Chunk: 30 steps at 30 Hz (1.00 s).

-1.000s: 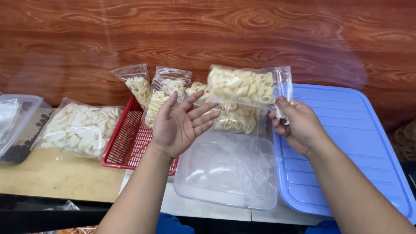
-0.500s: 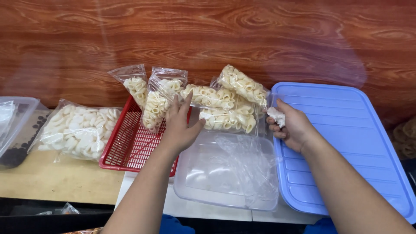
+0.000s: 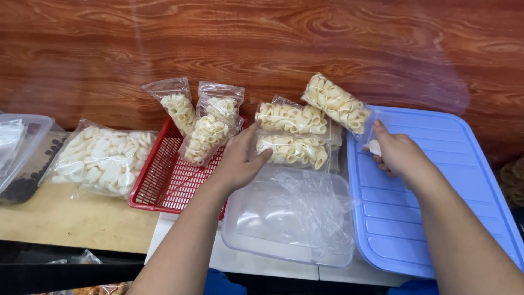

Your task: The person fills clear plastic bags with shell pasta from a red basket, then ties each bag closed by hand. The filled bags are placed into a clear plastic container on the counter.

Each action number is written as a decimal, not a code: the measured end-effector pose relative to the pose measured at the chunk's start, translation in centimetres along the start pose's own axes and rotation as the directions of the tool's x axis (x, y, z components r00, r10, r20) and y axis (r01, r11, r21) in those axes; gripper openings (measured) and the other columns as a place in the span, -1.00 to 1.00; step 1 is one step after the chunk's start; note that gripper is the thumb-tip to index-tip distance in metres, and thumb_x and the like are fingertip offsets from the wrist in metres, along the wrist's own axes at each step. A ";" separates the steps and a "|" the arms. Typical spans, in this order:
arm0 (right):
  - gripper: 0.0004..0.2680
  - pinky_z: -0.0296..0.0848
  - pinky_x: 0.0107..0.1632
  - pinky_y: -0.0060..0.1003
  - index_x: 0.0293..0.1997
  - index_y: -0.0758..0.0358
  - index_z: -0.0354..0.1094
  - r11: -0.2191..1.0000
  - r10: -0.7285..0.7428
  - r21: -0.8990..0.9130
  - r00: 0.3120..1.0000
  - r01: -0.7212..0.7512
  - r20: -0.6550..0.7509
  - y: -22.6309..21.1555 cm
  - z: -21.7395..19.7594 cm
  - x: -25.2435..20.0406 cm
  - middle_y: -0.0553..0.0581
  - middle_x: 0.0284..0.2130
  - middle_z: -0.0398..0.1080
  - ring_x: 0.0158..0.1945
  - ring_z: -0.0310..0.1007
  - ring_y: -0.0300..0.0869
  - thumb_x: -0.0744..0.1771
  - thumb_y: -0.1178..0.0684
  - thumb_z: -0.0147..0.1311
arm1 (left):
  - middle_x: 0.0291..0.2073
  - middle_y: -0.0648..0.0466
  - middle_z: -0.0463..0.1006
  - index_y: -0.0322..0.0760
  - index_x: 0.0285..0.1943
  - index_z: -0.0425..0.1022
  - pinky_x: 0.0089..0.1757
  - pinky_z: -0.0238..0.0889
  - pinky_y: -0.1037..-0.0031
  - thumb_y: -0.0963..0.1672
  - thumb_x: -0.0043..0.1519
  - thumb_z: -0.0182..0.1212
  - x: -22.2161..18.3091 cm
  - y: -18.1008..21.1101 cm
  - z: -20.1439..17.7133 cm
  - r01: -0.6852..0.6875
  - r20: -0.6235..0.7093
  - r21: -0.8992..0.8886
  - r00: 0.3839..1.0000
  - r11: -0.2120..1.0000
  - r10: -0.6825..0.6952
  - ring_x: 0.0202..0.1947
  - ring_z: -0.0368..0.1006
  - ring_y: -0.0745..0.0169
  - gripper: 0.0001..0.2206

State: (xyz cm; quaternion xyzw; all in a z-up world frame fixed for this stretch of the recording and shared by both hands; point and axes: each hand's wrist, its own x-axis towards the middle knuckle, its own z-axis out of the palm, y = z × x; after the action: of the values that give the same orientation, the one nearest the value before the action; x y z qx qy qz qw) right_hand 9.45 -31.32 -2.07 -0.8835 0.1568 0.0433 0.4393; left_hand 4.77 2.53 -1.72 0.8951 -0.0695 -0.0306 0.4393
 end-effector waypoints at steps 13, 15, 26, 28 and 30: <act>-0.67 -0.11 -0.75 -0.51 -0.26 0.47 0.33 0.951 0.008 0.293 0.952 -0.102 0.306 -6.6 -0.5 -7.7 0.04 -0.65 0.00 -0.71 -0.02 -0.29 0.40 -0.13 0.00 | 0.44 -0.22 0.09 -0.09 0.59 0.02 0.35 -0.16 -0.16 -0.03 0.30 0.13 0.6 0.1 -0.4 -0.014 -0.119 -0.075 0.993 0.997 0.005 0.47 -0.10 -0.45 -0.36; -0.62 -0.11 -0.78 -0.52 -0.23 0.52 0.31 0.940 0.009 0.309 0.919 -0.142 0.395 -7.0 0.2 -8.7 0.05 -0.66 0.01 -0.74 -0.01 -0.30 0.45 -0.16 -0.13 | 0.43 -0.16 0.12 0.01 0.56 0.11 0.34 -0.08 -0.12 0.00 0.26 0.17 0.5 -0.6 0.0 -0.003 -0.125 -0.081 0.992 0.997 -0.007 0.47 -0.03 -0.38 -0.37; -0.45 -0.12 -0.80 -0.52 -0.21 0.57 0.42 0.978 0.034 0.144 0.798 -0.150 0.602 -6.0 1.0 -9.0 0.12 -0.67 0.03 -0.76 -0.03 -0.29 0.42 -0.36 -0.18 | 0.38 -0.17 0.25 0.04 0.48 0.28 0.32 -0.01 -0.05 -0.05 0.19 0.29 -0.2 -0.3 -0.5 -0.035 -0.157 -0.085 0.987 0.996 0.021 0.44 0.08 -0.30 -0.40; -0.45 -0.10 -0.80 -0.51 -0.22 0.56 0.43 0.987 0.035 0.101 0.789 -0.122 0.613 -6.2 0.5 -9.0 0.13 -0.67 0.05 -0.75 -0.02 -0.27 0.41 -0.36 -0.18 | 0.39 -0.17 0.26 0.04 0.47 0.30 0.32 0.00 -0.05 -0.06 0.19 0.28 0.3 -0.6 -0.3 -0.032 -0.159 -0.057 0.987 0.998 0.023 0.44 0.08 -0.30 -0.42; -0.49 -0.08 -0.79 -0.48 -0.26 0.53 0.42 0.989 0.027 0.099 0.779 -0.114 0.627 -6.0 0.6 -9.4 0.14 -0.68 0.08 -0.75 0.03 -0.26 0.42 -0.32 -0.14 | 0.44 -0.16 0.20 0.12 0.41 0.38 0.31 0.01 -0.05 -0.03 0.22 0.25 0.3 -1.5 0.2 -0.015 -0.154 0.032 0.988 0.999 0.019 0.44 0.06 -0.32 -0.49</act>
State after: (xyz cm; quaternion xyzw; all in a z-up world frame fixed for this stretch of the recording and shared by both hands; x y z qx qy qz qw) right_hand 2.50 -25.25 4.13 -0.7821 0.0383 0.3389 0.5216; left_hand 5.23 3.20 -3.01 0.9007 -0.0434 0.0437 0.4300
